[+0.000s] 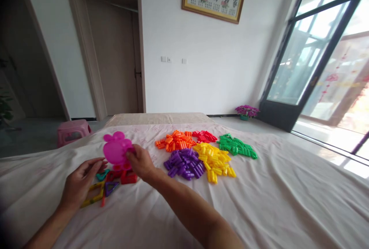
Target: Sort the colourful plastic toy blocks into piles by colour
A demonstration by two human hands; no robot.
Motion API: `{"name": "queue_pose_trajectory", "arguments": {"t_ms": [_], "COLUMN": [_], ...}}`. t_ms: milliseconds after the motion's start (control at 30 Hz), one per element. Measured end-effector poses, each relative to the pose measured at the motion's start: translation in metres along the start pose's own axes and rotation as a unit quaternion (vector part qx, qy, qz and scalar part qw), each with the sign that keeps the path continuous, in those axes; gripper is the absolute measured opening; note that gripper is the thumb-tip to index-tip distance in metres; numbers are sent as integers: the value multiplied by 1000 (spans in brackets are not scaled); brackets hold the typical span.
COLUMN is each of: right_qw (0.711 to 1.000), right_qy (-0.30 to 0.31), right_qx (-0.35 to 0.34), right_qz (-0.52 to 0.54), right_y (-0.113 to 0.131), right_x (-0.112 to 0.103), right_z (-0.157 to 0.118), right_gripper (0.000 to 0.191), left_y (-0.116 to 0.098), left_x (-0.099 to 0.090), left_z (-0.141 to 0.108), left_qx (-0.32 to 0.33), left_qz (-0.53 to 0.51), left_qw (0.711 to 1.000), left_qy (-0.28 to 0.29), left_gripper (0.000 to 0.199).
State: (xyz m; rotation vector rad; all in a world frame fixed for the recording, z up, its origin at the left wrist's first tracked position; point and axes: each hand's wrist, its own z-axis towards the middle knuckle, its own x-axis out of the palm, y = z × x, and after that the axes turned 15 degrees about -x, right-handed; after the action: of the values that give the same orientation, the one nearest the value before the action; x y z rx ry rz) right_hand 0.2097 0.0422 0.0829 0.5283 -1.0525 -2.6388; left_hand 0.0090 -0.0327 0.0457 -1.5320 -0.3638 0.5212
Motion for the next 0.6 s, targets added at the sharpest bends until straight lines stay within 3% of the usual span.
{"name": "queue_pose_trajectory", "arguments": {"t_ms": [100,167,267,333,367,433,600], "right_qw": [989,954,821,729,698,667,675], "right_qy": [-60,-51,-42,-29,-14,26,77], "right_qx": [46,105,187,258,291,347,384], "right_qz": [-129,-276,-538,-634,-654,-659,-625], "right_y": [14,26,39,41,39,31,7], "right_x": [-87,-161,-266,-316,-333,-355,-362], "right_z": [-10,-18,-35,-51,-59,-76,-105], "right_gripper": [15,22,31,35,35,35,23], "left_y": [11,21,34,40,41,42,33], "left_x": [-3,-8,-13,-14,-15,-16,-18], "left_z": [4,10,20,26,28,29,17], "left_qx": [13,16,-2,-21,-28,-34,-52], "left_qz": [50,103,131,124,117,101,78], "left_qw": [998,995,991,992,993,994,995], "left_qy": [29,7,-26,-21,-13,-1,28], "left_gripper": [49,47,47,48,48,47,48]}}
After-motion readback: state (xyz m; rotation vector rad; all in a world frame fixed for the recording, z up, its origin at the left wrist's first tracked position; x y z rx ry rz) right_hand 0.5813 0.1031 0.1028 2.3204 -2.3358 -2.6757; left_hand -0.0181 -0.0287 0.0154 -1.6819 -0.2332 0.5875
